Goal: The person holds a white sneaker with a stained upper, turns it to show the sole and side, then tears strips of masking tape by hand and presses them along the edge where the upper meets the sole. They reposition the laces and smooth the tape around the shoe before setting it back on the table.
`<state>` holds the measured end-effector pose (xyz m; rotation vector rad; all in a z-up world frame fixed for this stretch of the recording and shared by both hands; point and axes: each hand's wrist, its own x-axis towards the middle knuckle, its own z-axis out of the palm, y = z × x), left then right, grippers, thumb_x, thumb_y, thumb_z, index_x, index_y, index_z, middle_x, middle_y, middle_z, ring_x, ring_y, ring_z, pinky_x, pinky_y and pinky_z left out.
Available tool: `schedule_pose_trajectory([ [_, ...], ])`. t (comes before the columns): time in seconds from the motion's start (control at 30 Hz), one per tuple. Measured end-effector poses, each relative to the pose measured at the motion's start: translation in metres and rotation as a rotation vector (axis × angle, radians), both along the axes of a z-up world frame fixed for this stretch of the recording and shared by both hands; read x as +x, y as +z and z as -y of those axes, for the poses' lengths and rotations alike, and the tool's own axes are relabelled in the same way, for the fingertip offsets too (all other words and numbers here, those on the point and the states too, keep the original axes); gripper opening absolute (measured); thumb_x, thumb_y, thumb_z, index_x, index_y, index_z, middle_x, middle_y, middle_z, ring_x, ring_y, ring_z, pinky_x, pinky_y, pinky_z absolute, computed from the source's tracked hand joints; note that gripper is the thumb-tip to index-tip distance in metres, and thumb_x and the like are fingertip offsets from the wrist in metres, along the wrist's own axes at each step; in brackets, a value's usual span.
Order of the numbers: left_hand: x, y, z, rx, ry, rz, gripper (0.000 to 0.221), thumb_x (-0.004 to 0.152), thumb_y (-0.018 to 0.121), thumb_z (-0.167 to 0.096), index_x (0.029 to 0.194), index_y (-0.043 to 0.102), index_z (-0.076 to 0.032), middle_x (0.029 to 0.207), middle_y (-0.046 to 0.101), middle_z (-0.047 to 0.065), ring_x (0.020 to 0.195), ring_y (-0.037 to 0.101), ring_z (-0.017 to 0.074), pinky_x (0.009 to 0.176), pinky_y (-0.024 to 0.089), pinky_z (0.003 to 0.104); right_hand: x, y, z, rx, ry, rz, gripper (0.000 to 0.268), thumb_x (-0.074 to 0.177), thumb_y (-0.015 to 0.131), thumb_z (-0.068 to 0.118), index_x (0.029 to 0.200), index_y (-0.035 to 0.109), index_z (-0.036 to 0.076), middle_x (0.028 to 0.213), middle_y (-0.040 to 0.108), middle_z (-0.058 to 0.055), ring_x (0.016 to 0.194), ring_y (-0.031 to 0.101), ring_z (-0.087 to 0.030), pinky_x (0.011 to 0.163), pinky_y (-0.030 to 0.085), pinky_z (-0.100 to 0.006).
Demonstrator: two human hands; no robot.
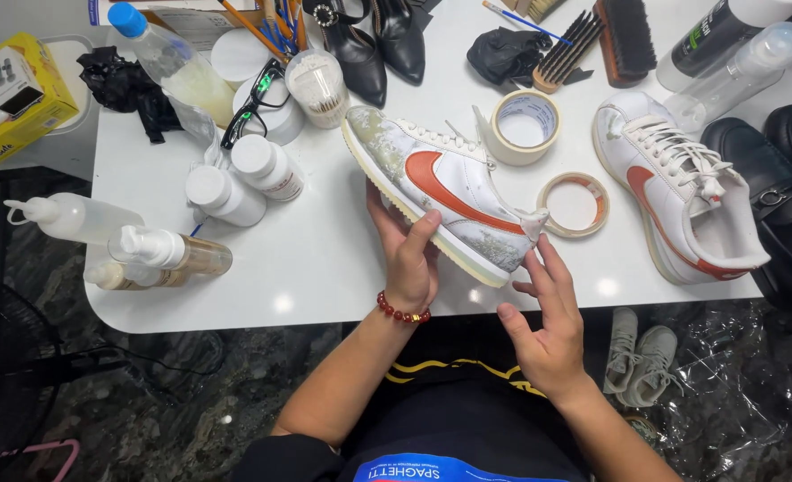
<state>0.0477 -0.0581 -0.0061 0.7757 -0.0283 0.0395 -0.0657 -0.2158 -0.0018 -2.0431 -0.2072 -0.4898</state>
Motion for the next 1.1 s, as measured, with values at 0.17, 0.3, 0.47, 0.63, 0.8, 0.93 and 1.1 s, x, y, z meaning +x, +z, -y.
schedule_pose_trajectory([
  [0.17,0.009,-0.005,-0.022,0.024,-0.064,0.040,0.102,0.081,0.070,-0.012,0.164,0.011,-0.011,0.154,0.033,0.017,0.144,0.038,0.0290,0.121,0.037,0.044,0.001,-0.005,0.000,-0.018,0.024,-0.054,0.056,0.094,0.067,0.013,0.146,0.050,-0.001,0.159,0.041,-0.023,0.134,0.057,-0.031,0.099,0.057,-0.038],
  [0.3,0.023,-0.008,-0.043,0.071,-0.135,0.031,0.106,0.077,0.072,-0.011,0.164,0.012,-0.011,0.151,0.037,0.019,0.142,0.043,0.0298,0.120,0.040,0.045,0.011,-0.015,0.004,-0.009,0.029,-0.101,0.048,0.093,0.067,0.013,0.138,0.057,-0.001,0.153,0.049,-0.021,0.127,0.062,-0.029,0.095,0.059,-0.037],
  [0.47,0.025,-0.027,-0.050,0.095,-0.166,0.029,0.106,0.076,0.073,-0.013,0.165,0.014,-0.008,0.152,0.038,0.020,0.143,0.043,0.0305,0.121,0.039,0.045,0.029,-0.002,0.023,-0.047,-0.033,-0.054,0.043,0.096,0.066,0.012,0.136,0.059,0.000,0.150,0.052,-0.020,0.128,0.061,-0.029,0.097,0.059,-0.037],
  [0.63,0.031,-0.038,-0.048,0.152,-0.168,0.044,0.105,0.079,0.073,-0.018,0.165,0.015,-0.004,0.157,0.038,0.021,0.146,0.041,0.0301,0.123,0.035,0.042,0.075,0.028,0.055,-0.302,-0.180,0.034,0.043,0.096,0.071,0.015,0.135,0.062,0.000,0.144,0.058,-0.018,0.129,0.059,-0.032,0.101,0.054,-0.041],
  [0.8,0.035,-0.044,-0.050,0.285,-0.181,0.042,0.105,0.083,0.074,-0.029,0.165,0.013,-0.003,0.158,0.038,0.024,0.146,0.042,0.0304,0.123,0.034,0.042,0.097,0.008,0.069,-0.768,-0.246,-0.082,0.030,0.080,0.083,0.025,0.102,0.074,0.007,0.114,0.068,-0.007,0.114,0.063,-0.029,0.095,0.046,-0.045],
  [0.93,0.033,-0.048,-0.047,0.357,-0.181,0.055,0.106,0.085,0.074,-0.032,0.165,0.013,0.000,0.158,0.039,0.025,0.147,0.042,0.0311,0.124,0.034,0.042,0.092,-0.024,0.078,-0.774,-0.264,-0.093,0.024,0.082,0.084,0.025,0.098,0.074,0.009,0.106,0.069,-0.003,0.112,0.063,-0.025,0.097,0.045,-0.043],
  [1.1,0.034,-0.045,-0.045,0.412,-0.184,0.043,0.109,0.083,0.073,-0.038,0.164,0.012,0.001,0.157,0.039,0.027,0.146,0.042,0.0335,0.123,0.034,0.044,0.096,-0.022,0.077,-0.684,-0.237,-0.002,0.033,0.082,0.082,0.022,0.110,0.074,0.007,0.111,0.067,-0.006,0.111,0.062,-0.026,0.098,0.042,-0.042],
])
